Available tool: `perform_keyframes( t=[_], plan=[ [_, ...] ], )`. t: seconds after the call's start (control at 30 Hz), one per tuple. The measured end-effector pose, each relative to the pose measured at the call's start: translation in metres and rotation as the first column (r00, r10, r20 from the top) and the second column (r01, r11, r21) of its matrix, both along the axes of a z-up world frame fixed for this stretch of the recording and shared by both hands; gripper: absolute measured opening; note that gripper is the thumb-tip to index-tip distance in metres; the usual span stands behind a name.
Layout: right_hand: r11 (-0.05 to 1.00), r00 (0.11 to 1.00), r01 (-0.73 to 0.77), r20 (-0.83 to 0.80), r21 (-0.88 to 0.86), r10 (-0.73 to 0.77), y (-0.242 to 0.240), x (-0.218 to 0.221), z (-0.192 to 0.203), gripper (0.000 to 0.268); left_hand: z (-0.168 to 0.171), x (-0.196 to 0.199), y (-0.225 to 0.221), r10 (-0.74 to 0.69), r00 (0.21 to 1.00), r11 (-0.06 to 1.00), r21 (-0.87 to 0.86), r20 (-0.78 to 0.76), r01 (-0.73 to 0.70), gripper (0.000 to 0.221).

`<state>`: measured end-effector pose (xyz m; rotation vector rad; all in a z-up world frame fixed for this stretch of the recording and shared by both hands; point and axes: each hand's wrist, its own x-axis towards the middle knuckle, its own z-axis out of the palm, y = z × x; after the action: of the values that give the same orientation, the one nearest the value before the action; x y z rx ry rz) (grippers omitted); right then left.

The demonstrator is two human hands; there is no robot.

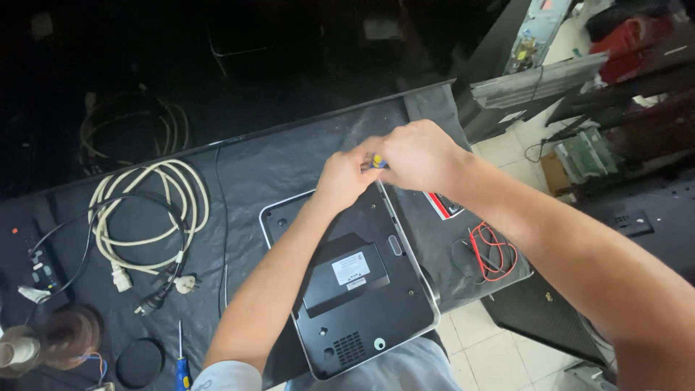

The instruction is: Disassembling an electronic device by removing screws and the back cover, then cleaning internal components with a cloth.

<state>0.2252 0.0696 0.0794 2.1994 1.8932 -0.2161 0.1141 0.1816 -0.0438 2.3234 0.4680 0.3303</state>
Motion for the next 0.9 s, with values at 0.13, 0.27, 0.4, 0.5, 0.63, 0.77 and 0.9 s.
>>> perform_keyframes(
  t=[0.13, 0.27, 0.4, 0.5, 0.63, 0.77, 0.9],
  plan=[
    [0.972, 0.972, 0.191, 0.114, 0.134, -0.207, 0.002, 0.004, -0.015, 0.048, -0.058, 0.015, 0.001, 0.164, 0.985, 0.982, 0.099, -0.048, -0.159, 0.045],
    [0.983, 0.977, 0.179, 0.109, 0.052, -0.183, 0.002, 0.022, -0.041, 0.045, -0.020, 0.001, -0.005, 0.008, 1.000, 0.986, -0.168, 0.003, -0.007, 0.056],
    [0.994, 0.994, 0.105, 0.030, -0.017, -0.104, 0.002, 0.009, -0.008, 0.011, -0.058, 0.006, 0.007, -0.142, 0.989, 0.987, -0.085, -0.038, 0.138, 0.037],
    [0.974, 0.982, 0.186, 0.005, 0.126, -0.188, -0.001, 0.013, -0.012, 0.075, -0.065, 0.014, 0.005, 0.060, 0.998, 0.995, 0.083, -0.020, -0.058, 0.057],
    [0.973, 0.960, 0.168, 0.197, 0.159, -0.198, -0.003, 0.027, -0.045, 0.039, 0.001, -0.009, -0.006, 0.036, 0.999, 0.999, 0.004, -0.026, -0.036, 0.052],
    [0.985, 0.986, 0.164, -0.019, 0.049, -0.164, 0.002, 0.013, -0.015, 0.054, -0.042, 0.000, 0.001, -0.114, 0.992, 0.985, -0.136, -0.046, 0.107, 0.048],
    [0.963, 0.958, 0.248, 0.123, 0.109, -0.261, 0.004, 0.015, -0.011, 0.065, -0.052, 0.012, 0.004, 0.038, 0.994, 0.998, 0.048, -0.107, -0.033, 0.044]
  ],
)
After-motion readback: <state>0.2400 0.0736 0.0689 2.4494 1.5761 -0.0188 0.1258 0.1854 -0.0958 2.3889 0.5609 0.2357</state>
